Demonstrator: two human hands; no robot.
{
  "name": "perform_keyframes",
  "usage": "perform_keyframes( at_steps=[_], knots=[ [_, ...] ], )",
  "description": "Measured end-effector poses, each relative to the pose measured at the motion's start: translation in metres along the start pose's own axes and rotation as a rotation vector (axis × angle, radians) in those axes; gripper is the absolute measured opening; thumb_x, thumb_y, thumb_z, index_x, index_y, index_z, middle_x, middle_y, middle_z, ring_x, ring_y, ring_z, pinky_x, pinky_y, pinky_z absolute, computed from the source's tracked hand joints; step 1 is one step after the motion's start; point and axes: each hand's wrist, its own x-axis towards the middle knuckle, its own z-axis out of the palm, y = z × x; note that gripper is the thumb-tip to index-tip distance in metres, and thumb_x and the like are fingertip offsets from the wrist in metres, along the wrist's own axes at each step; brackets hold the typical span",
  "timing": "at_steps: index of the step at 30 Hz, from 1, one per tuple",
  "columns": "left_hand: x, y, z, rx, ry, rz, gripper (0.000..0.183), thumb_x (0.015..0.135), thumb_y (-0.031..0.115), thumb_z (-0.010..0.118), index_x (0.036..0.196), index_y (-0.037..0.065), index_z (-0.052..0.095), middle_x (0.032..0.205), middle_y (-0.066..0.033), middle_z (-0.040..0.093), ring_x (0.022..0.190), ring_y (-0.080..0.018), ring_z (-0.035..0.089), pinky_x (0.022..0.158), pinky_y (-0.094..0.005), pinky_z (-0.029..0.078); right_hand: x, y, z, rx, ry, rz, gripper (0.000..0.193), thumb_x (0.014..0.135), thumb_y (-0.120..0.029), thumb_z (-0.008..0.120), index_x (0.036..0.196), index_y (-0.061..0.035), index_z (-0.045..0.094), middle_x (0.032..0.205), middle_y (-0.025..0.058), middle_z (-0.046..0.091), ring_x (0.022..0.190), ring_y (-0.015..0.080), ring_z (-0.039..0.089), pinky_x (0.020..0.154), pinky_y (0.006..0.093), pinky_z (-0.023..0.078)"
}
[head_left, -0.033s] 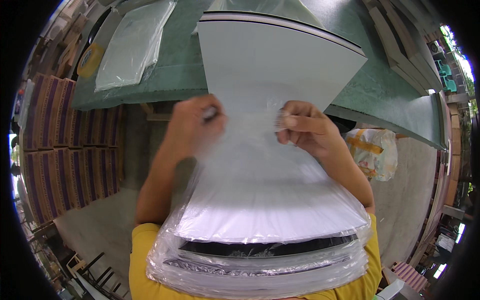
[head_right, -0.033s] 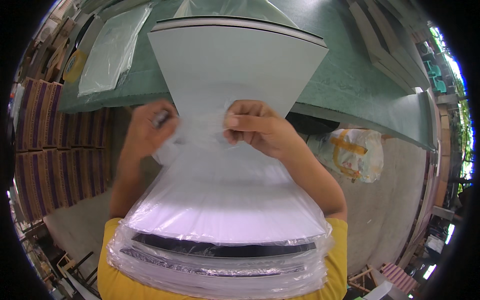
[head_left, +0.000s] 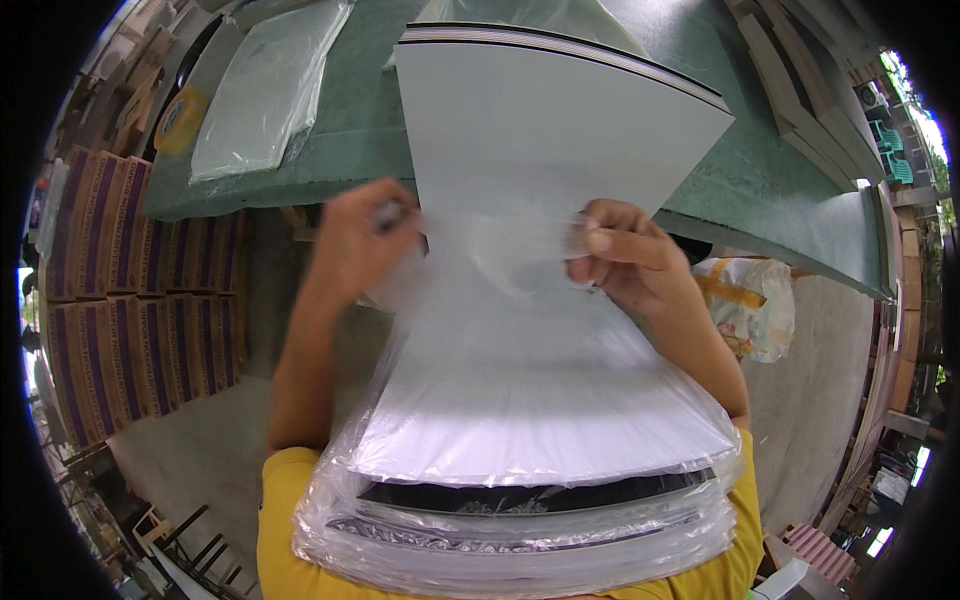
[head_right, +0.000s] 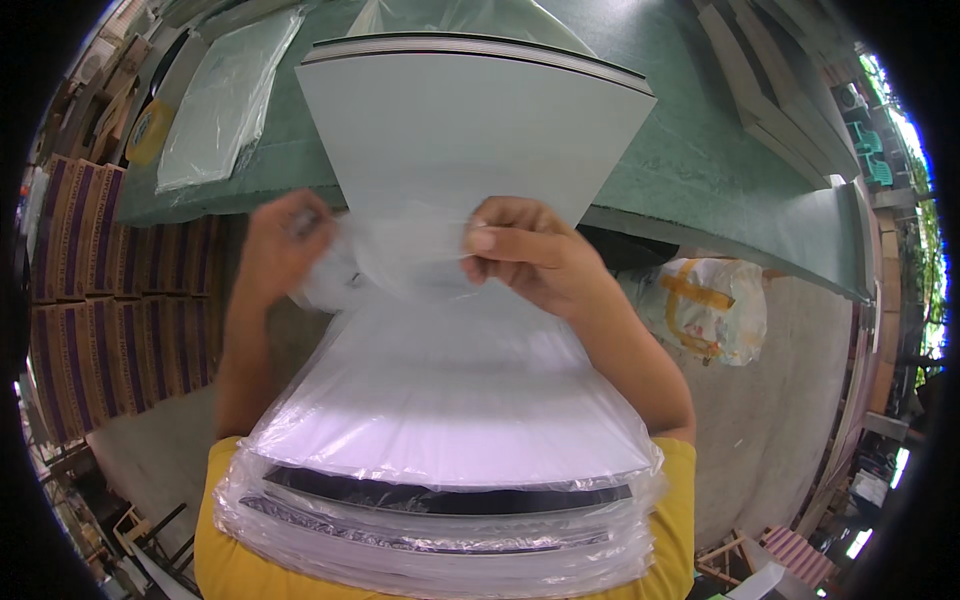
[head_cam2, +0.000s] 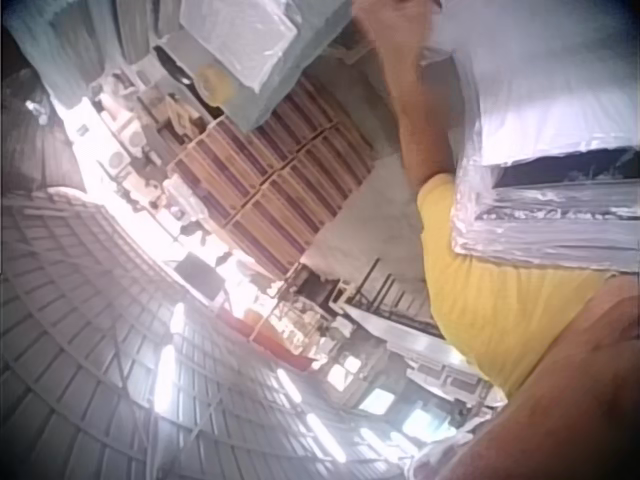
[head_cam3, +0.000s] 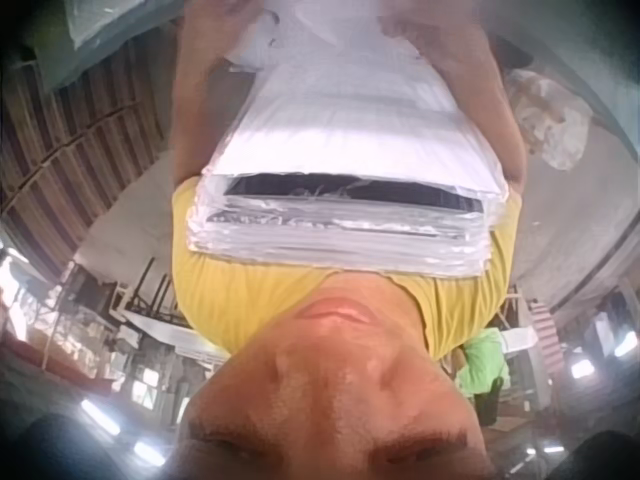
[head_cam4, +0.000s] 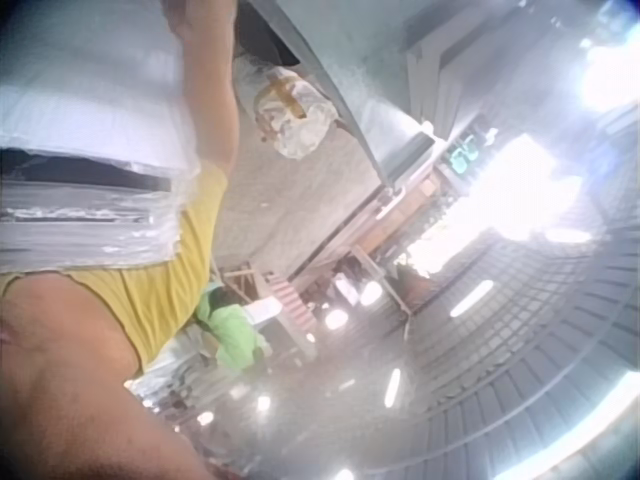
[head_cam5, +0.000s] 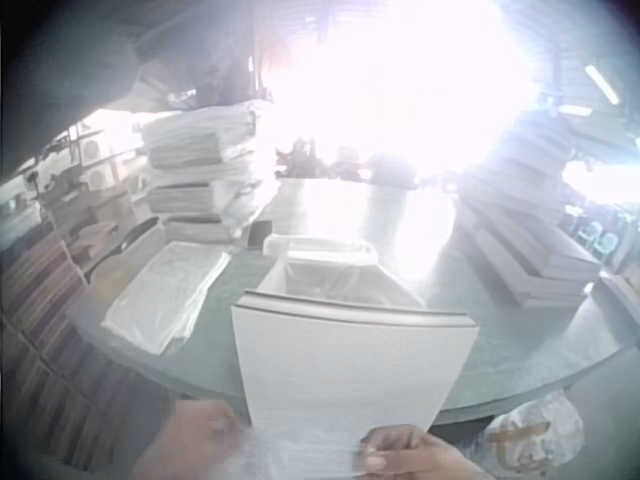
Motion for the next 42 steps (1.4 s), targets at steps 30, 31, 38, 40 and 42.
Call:
perform_keyframes(
  at_steps=[30,31,38,40,42],
  knots=[
    [0.011,0.054,-0.03,-0.939,-0.785,0.426,0.009,0.083,0.009,0.054,0.079,0.001,0.057,0.069,-0.009,0.059,0.064,-0.0154,0.058,0.054,-0.0255,0.046,0.001,-0.031,0.011,-1.065,-0.792,0.326,0.039,0.079,-0.026,0.059,0.103,0.0036,0.053,0.087,0.0159,0.06,0.073,0.0272,0.059,0.07,0.0318,0.048],
    [0.01,0.061,-0.035,-0.813,-0.948,0.641,0.009,0.083,0.008,0.053,0.078,0.002,0.057,0.067,-0.0094,0.059,0.063,-0.0165,0.058,0.053,-0.0253,0.046,-0.003,-0.035,0.031,-1.564,-0.599,0.433,0.039,0.077,-0.026,0.06,0.101,0.0046,0.053,0.086,0.0177,0.06,0.072,0.0294,0.058,0.07,0.0324,0.048],
    [-0.025,0.095,-0.003,0.602,-0.18,1.035,0.006,0.068,0.005,0.056,0.072,0.001,0.054,0.077,-0.0078,0.058,0.072,-0.0125,0.057,0.04,-0.0209,0.041,-0.019,-0.036,0.003,-2.162,-0.025,0.557,0.024,0.069,-0.011,0.058,0.089,0.0018,0.055,0.088,0.0168,0.058,0.088,0.0301,0.055,0.075,0.0381,0.044],
    [-0.043,0.104,0.003,0.295,-0.42,1.173,0.006,0.07,0.006,0.051,0.073,0.0,0.052,0.084,-0.0077,0.058,0.079,-0.0132,0.058,0.041,-0.0206,0.043,-0.021,-0.037,0.005,-2.179,-0.046,0.338,0.024,0.068,-0.009,0.056,0.09,0.001,0.056,0.089,0.016,0.057,0.091,0.0291,0.053,0.079,0.04,0.042],
    [-0.045,0.099,0.006,0.063,-0.853,0.969,0.007,0.072,0.009,0.052,0.074,0.003,0.05,0.078,-0.0088,0.058,0.07,-0.0208,0.058,0.047,-0.0274,0.045,-0.034,-0.04,0.013,-2.152,-0.077,-0.207,0.028,0.067,-0.008,0.055,0.093,0.0006,0.056,0.093,0.0151,0.056,0.096,0.0288,0.051,0.085,0.0424,0.038]
  ],
)
